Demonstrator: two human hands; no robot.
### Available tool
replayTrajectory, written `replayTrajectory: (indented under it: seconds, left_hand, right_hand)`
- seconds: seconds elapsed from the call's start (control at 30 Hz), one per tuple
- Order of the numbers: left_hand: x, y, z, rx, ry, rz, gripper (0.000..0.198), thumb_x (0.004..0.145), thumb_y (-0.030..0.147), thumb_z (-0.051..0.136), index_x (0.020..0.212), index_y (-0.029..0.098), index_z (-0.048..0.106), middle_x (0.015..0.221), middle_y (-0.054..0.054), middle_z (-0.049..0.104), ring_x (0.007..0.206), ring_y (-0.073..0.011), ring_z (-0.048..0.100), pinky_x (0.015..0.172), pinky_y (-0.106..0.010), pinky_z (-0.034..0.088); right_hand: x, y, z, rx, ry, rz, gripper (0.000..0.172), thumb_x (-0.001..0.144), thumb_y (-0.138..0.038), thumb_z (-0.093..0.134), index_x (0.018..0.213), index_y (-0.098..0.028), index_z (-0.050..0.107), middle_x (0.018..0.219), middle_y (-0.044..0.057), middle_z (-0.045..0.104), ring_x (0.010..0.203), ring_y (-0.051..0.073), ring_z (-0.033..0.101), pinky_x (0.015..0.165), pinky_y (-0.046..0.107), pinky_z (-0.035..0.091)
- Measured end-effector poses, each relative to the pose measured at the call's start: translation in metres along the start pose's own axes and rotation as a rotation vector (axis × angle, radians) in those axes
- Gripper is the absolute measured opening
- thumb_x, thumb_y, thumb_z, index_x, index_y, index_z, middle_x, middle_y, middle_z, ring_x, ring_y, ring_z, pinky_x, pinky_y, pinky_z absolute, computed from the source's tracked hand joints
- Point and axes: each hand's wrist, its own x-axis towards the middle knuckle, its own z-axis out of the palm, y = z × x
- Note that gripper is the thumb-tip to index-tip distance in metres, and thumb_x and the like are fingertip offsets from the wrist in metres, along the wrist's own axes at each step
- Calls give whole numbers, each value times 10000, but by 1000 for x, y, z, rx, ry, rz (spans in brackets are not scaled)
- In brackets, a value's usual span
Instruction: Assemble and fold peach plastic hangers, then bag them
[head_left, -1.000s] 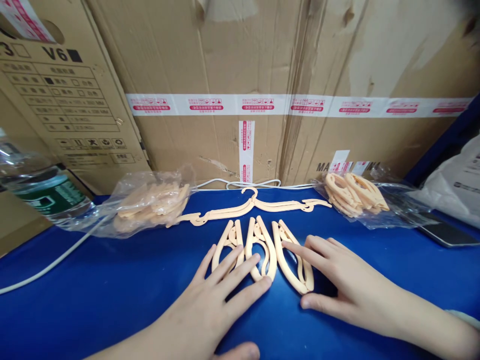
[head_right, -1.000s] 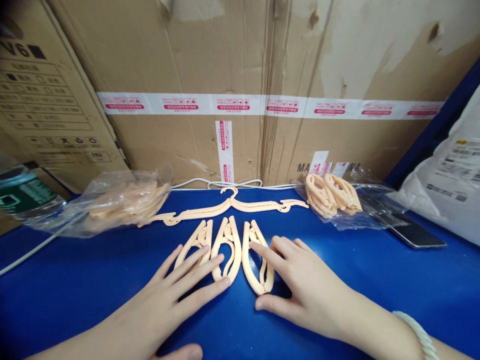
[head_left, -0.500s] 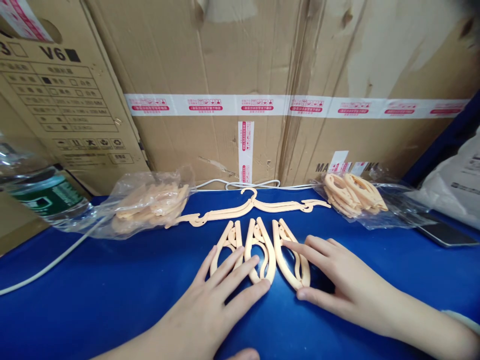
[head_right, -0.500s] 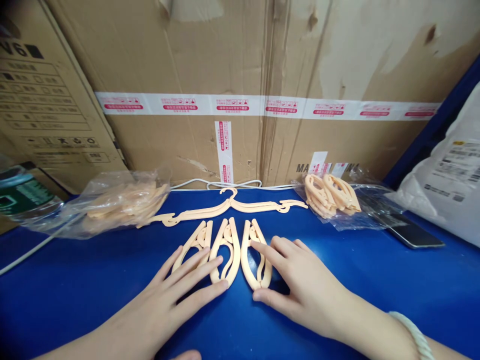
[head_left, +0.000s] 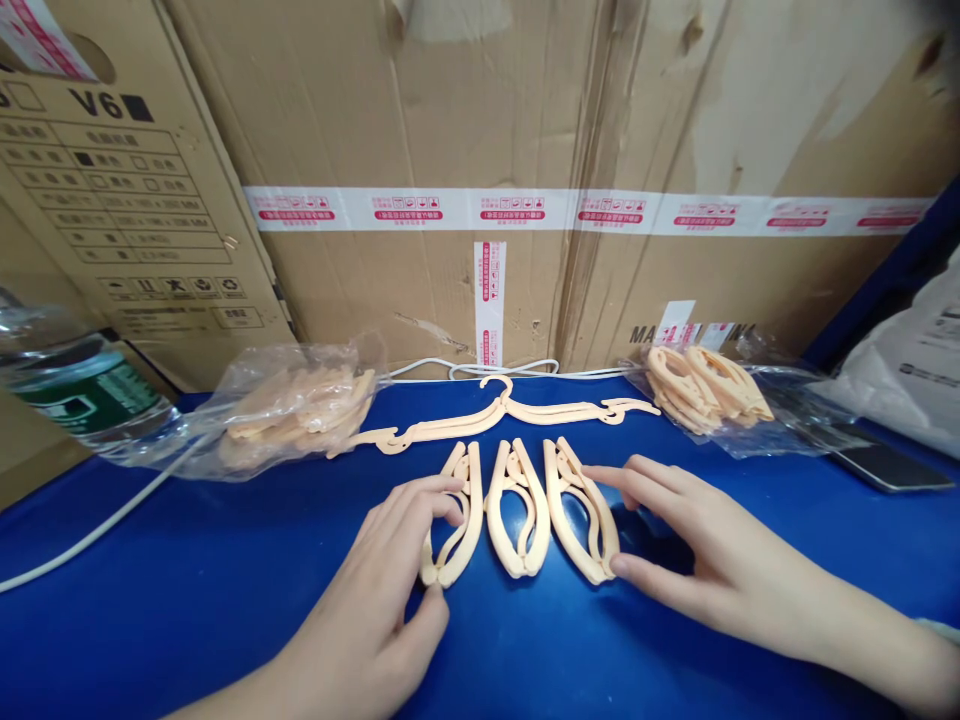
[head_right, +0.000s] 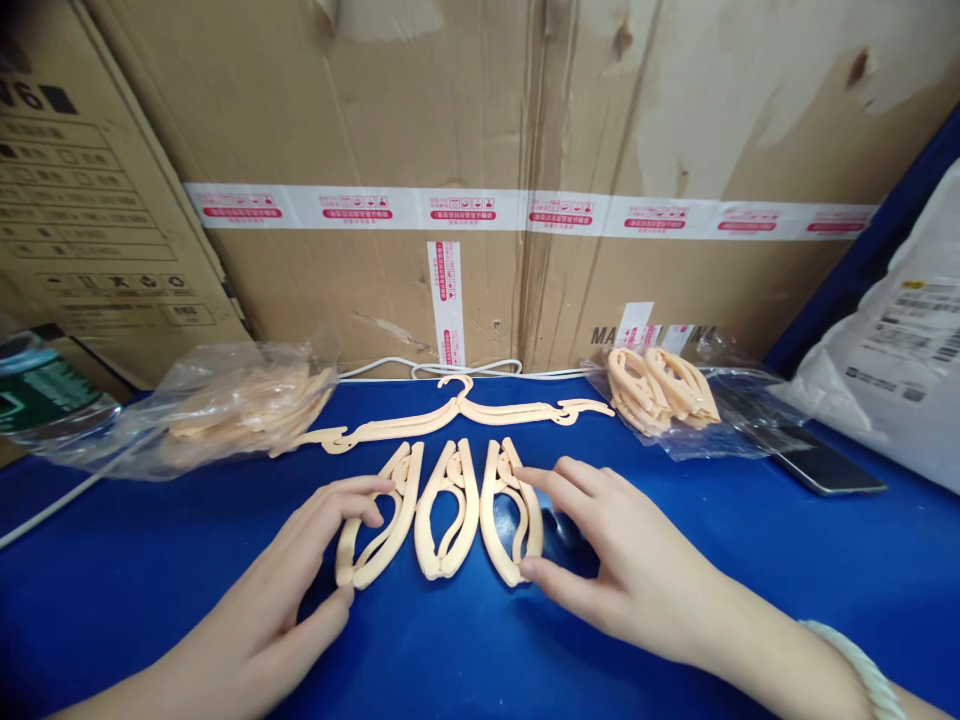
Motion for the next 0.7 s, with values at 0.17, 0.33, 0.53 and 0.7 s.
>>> replayTrajectory:
  seconds: [0.17, 0.33, 0.53, 0.7]
  left_hand:
    - [4, -2, 2, -49, -25, 6, 269, 840, 138, 442, 1062, 286, 481, 1368, -73, 517, 1290, -277, 480, 1048, -468, 423]
    - [6, -6, 1, 0, -38, 35, 259, 842, 124, 452, 1045, 285, 451, 1343, -72, 525, 1292, -263, 477, 1042, -462, 432]
    - [5, -9, 4, 46, -28, 85, 281, 860, 128, 465, 1092, 284, 438, 1348, -90, 513, 1305, -267, 463, 1058, -490, 424]
    - [6, -9, 5, 41, -31, 107, 232, 864, 120, 459, 1036, 274, 439, 1327, -90, 524, 1300, -266, 462, 1050, -488, 431]
  right_hand:
    - [-2, 1, -1, 14, -5, -3, 551, 939, -465, 528, 1441, -246, 463, 1267, 142, 622, 1137, 322, 621, 946, 530, 526]
    - [1, 1, -1, 19, -21, -18, 498, 944, -426, 517, 1407, -243, 498, 1232, 142, 638, 1111, 315, 634, 918, 517, 539]
    - [1, 1, -1, 11, -19, -43, 491, 917, -404, 571, 1383, -257, 524, 1240, 132, 633, 1105, 306, 637, 904, 476, 546]
    - [-2, 1, 1, 26, -48, -45, 490, 924, -414, 574, 1384, -255, 522, 1221, 124, 636, 1070, 289, 646, 884, 458, 554]
